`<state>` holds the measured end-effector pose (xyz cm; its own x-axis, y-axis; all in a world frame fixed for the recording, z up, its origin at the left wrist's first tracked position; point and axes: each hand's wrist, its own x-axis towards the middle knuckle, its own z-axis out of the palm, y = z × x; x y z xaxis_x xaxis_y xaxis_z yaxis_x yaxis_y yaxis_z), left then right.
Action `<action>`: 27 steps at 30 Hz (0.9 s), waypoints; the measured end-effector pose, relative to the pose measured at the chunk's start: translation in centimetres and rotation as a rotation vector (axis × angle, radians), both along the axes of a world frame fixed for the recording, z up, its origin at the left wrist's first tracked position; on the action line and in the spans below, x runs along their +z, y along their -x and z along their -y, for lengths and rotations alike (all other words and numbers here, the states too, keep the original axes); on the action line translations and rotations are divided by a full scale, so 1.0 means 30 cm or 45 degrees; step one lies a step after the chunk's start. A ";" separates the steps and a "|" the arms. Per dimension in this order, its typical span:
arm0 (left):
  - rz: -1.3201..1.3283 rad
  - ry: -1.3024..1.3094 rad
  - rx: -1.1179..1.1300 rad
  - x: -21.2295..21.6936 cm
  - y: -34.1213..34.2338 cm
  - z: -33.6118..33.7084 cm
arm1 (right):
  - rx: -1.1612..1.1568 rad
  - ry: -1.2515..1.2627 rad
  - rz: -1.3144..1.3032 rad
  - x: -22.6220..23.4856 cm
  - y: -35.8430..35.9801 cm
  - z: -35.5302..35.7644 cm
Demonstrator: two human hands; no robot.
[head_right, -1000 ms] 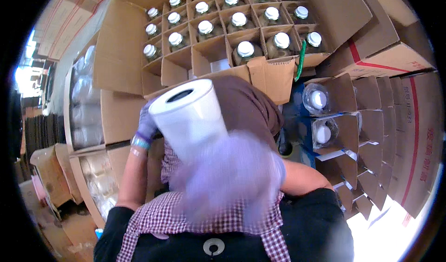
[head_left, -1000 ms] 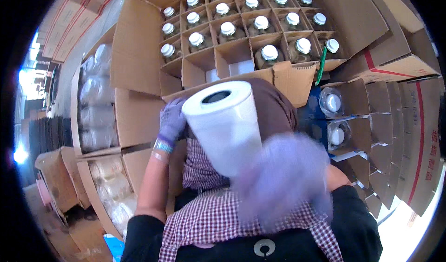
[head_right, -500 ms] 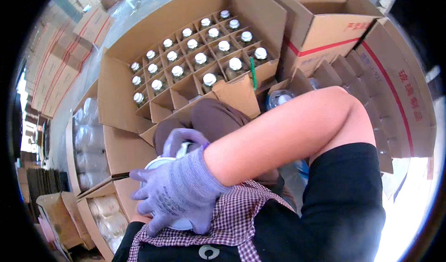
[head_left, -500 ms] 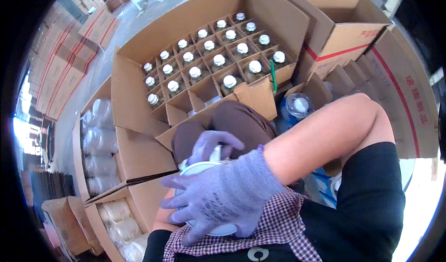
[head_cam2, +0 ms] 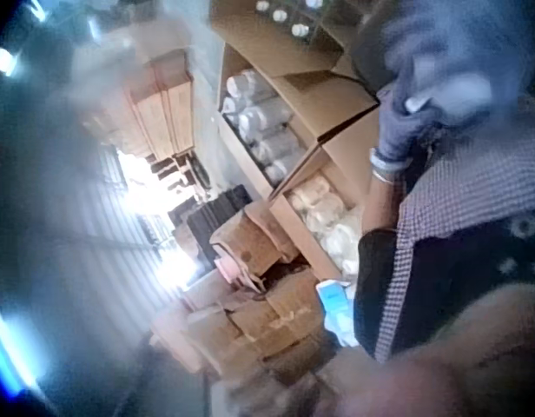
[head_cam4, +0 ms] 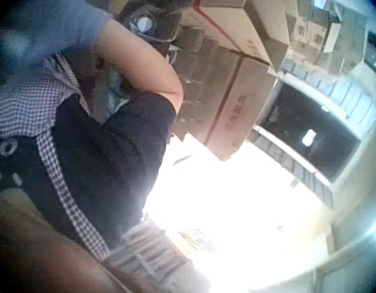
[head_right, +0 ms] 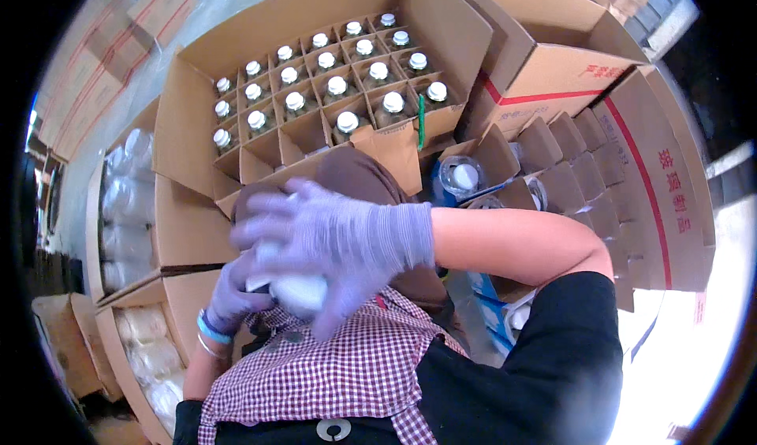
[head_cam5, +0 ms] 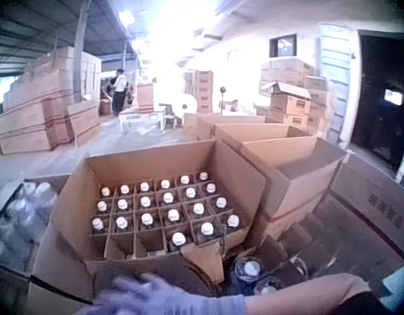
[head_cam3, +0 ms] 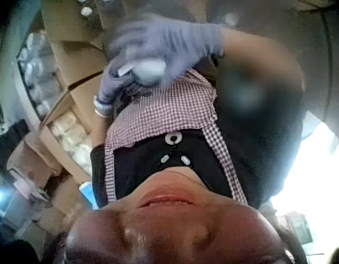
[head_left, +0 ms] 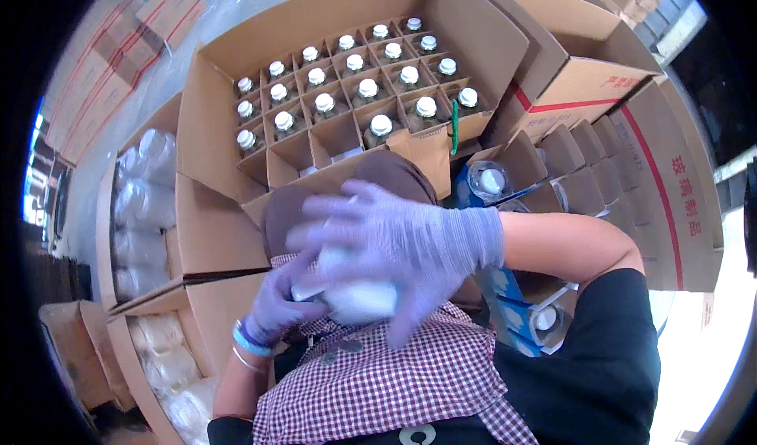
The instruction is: The person sits on the floor in a warehouse and packs small glass bottles into a cardboard box with dividers. They place white caps on the bottles, wrap each bottle in plastic, and then place the wrapped bottles into the box. The person also handles a white plastic jug, wrapping it in plastic and placing it into the box.
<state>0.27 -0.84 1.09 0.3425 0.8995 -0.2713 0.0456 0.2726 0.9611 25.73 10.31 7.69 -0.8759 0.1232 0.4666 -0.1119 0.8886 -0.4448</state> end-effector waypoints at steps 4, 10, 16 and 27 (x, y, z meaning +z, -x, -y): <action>0.090 0.019 0.105 -0.086 -0.029 0.047 | -0.025 0.211 -0.005 -0.038 0.012 -0.011; -0.271 -0.101 0.405 -0.108 -0.217 0.026 | -0.626 0.784 0.322 -0.271 -0.001 -0.150; 0.164 0.041 0.248 -0.080 -0.087 -0.084 | -0.636 0.180 -0.229 -0.195 -0.031 -0.287; 0.209 0.204 0.304 -0.010 -0.072 -0.129 | -1.936 0.305 0.576 -0.775 -0.558 -0.767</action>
<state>2.43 3.03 0.78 0.1780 0.9098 -0.3749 -0.1895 0.4055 0.8942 42.49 33.30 -15.56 0.0682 0.9960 0.0585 0.9418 -0.0449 -0.3330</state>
